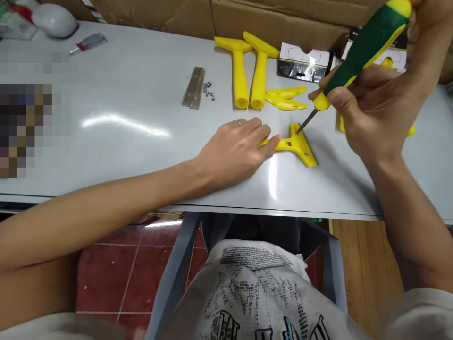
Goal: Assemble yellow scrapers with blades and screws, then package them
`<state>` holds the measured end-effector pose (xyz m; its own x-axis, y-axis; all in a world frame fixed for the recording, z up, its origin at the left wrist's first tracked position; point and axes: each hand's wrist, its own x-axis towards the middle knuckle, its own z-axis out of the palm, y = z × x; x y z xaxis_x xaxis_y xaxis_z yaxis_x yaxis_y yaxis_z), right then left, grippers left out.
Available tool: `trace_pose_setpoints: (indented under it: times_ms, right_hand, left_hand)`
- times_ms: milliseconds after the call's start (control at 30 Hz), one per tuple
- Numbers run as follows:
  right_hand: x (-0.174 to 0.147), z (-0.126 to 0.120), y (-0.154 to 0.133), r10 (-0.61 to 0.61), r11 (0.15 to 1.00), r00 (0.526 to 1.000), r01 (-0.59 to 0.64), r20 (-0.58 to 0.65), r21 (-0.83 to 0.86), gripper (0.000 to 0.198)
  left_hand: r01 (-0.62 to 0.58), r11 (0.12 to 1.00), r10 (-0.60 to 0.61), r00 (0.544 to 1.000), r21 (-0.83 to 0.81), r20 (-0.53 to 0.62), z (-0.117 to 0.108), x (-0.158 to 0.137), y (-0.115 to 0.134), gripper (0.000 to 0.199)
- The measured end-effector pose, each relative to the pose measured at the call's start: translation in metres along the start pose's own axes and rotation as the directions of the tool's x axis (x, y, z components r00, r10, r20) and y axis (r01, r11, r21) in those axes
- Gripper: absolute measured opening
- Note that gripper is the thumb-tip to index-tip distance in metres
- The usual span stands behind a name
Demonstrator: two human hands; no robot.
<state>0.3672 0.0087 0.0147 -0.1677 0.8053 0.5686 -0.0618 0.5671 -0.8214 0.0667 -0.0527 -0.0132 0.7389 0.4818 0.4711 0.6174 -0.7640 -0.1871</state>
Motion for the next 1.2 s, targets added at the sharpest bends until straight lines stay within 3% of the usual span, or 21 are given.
trace_pose_setpoints:
  times_ms: [67, 133, 267, 433, 633, 733, 800, 900, 967, 1067, 1200]
  right_hand:
    - [-0.002, -0.001, -0.029, 0.022, 0.985, 0.997, -0.008, 0.079, -0.175, 0.075]
    - [-0.003, -0.003, -0.046, 0.057, 0.975, 0.98, -0.014, 0.189, -0.224, 0.069]
    - [-0.002, -0.005, -0.044, 0.125, 0.973, 0.953, -0.064, 0.277, -0.221, 0.082]
    - [-0.005, 0.006, -0.031, 0.177, 0.968, 0.972, -0.142, 0.157, -0.209, 0.112]
    - [-0.009, 0.028, -0.036, 0.184, 0.965, 0.981, -0.193, -0.065, -0.178, 0.141]
    - [-0.01, 0.024, -0.025, 0.178, 0.966, 0.982, -0.185, -0.054, -0.181, 0.129]
    - [-0.012, 0.019, -0.014, 0.04, 0.982, 0.999, -0.043, -0.021, -0.185, 0.119]
    - [-0.018, 0.02, -0.008, -0.141, 0.964, 0.99, 0.131, -0.026, -0.231, 0.098]
    - [-0.024, 0.025, -0.016, -0.106, 0.954, 0.992, 0.082, -0.067, -0.289, 0.083]
    - [-0.028, 0.032, -0.037, 0.033, 0.94, 0.994, -0.068, -0.108, -0.335, 0.079]
    - [-0.023, 0.024, -0.044, 0.067, 0.948, 0.998, -0.065, -0.005, -0.311, 0.087]
  left_hand:
    - [-0.035, 0.993, 0.04, 0.998, -0.111, 0.043, 0.007, 0.002, -0.021, 0.036]
    - [-0.079, 0.972, 0.096, 0.993, -0.221, 0.065, 0.011, 0.004, -0.04, 0.045]
    - [-0.076, 0.941, 0.117, 0.987, -0.33, 0.106, 0.012, 0.009, -0.06, 0.062]
    - [0.012, 0.949, 0.051, 0.98, -0.316, 0.191, 0.007, 0.008, -0.048, 0.061]
    - [0.059, 0.99, -0.051, 0.996, -0.126, 0.07, 0.002, -0.002, -0.013, 0.037]
    - [0.015, 0.999, -0.014, 1.0, -0.031, 0.016, 0.001, -0.002, -0.005, 0.034]
    - [0.016, 1.0, -0.016, 0.999, -0.014, 0.029, -0.001, 0.0, -0.003, 0.03]
    - [0.112, 0.993, -0.109, 0.99, -0.03, 0.09, -0.005, 0.0, 0.003, 0.026]
    - [0.152, 0.988, -0.148, 0.984, -0.026, 0.101, -0.007, -0.002, 0.008, 0.028]
    - [0.149, 0.988, -0.146, 0.986, -0.028, 0.085, -0.008, -0.004, 0.011, 0.027]
    - [0.115, 0.992, -0.111, 0.991, -0.058, 0.079, -0.007, 0.0, 0.007, 0.022]
